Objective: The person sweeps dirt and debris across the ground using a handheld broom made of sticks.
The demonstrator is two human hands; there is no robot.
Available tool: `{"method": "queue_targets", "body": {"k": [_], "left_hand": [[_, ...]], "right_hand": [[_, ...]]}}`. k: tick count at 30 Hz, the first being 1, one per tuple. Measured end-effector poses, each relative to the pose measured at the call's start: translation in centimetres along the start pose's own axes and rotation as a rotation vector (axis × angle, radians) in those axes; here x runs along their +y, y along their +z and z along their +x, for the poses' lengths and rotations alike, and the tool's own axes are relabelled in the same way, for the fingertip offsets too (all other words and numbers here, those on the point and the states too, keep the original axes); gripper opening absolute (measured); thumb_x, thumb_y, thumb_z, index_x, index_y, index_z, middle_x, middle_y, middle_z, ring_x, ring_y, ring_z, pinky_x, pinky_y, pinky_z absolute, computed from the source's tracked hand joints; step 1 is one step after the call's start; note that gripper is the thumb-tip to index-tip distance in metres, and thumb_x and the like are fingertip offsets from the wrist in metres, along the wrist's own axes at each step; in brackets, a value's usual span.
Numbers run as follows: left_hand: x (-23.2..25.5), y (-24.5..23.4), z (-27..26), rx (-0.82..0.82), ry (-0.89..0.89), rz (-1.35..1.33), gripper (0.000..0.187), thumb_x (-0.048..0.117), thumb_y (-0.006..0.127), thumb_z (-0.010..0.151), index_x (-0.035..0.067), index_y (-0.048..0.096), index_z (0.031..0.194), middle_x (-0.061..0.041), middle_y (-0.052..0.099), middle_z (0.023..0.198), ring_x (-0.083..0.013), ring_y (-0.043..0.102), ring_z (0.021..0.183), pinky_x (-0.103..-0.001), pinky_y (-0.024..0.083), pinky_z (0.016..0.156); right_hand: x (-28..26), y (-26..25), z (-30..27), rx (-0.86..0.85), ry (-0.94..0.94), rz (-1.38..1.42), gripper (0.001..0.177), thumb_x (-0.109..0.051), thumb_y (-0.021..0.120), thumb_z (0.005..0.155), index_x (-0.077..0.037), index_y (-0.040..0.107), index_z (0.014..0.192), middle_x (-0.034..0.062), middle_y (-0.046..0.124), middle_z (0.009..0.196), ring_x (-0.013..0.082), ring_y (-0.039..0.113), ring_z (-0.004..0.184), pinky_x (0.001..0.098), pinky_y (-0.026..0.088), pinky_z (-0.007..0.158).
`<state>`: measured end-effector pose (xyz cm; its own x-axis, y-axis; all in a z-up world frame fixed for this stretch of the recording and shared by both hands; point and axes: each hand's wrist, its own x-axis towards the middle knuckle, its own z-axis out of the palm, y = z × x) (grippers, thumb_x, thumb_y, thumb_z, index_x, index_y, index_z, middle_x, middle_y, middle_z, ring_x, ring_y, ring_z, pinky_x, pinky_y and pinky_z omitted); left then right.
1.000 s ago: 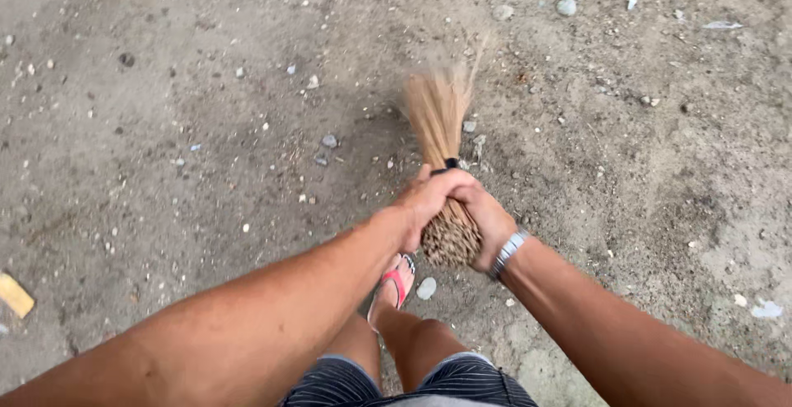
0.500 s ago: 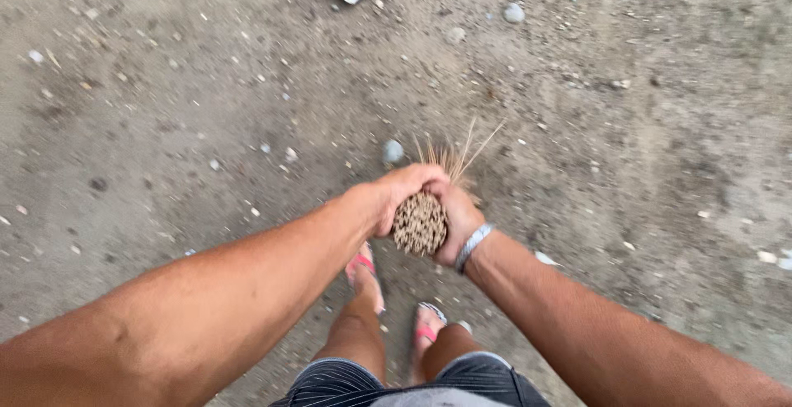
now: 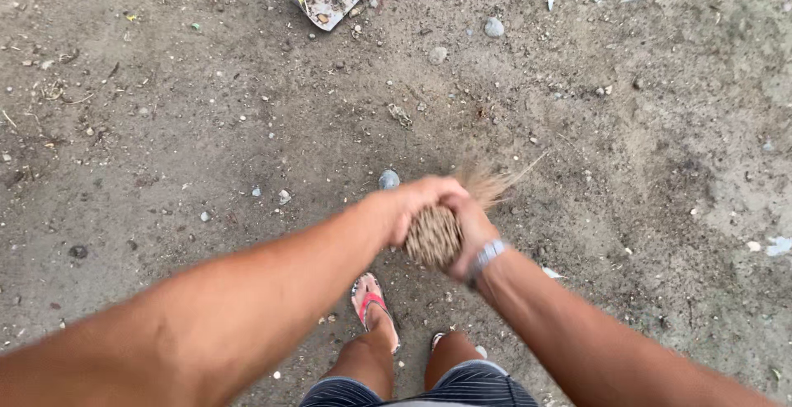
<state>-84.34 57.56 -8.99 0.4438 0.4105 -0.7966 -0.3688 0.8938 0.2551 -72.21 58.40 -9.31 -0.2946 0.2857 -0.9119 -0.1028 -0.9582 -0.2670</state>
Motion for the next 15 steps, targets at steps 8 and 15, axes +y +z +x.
{"method": "queue_targets", "body": {"k": [8, 15], "left_hand": [[7.3, -5.3, 0.1, 0.103, 0.183, 0.021, 0.021, 0.031, 0.070, 0.083, 0.010, 0.070, 0.083, -0.012, 0.074, 0.077, -0.0282, 0.071, 0.060, -0.049, 0.061, 0.062], [7.4, 5.3, 1.2, -0.007, 0.197, 0.168, 0.028, 0.039, 0.068, 0.080, 0.011, 0.070, 0.084, -0.010, 0.073, 0.076, -0.0262, 0.071, 0.061, -0.047, 0.059, 0.057]], "right_hand": [[-4.5, 6.2, 4.5, -0.296, -0.052, -0.025, 0.027, -0.030, 0.052, 0.093, -0.012, 0.072, 0.099, 0.0077, 0.077, 0.087, 0.0257, 0.074, 0.075, 0.0436, 0.064, 0.069], [-7.6, -1.6, -3.9, -0.096, -0.254, 0.163, 0.022, -0.025, 0.052, 0.096, -0.010, 0.067, 0.103, 0.0086, 0.074, 0.086, 0.0246, 0.073, 0.070, 0.0422, 0.062, 0.065]]}}
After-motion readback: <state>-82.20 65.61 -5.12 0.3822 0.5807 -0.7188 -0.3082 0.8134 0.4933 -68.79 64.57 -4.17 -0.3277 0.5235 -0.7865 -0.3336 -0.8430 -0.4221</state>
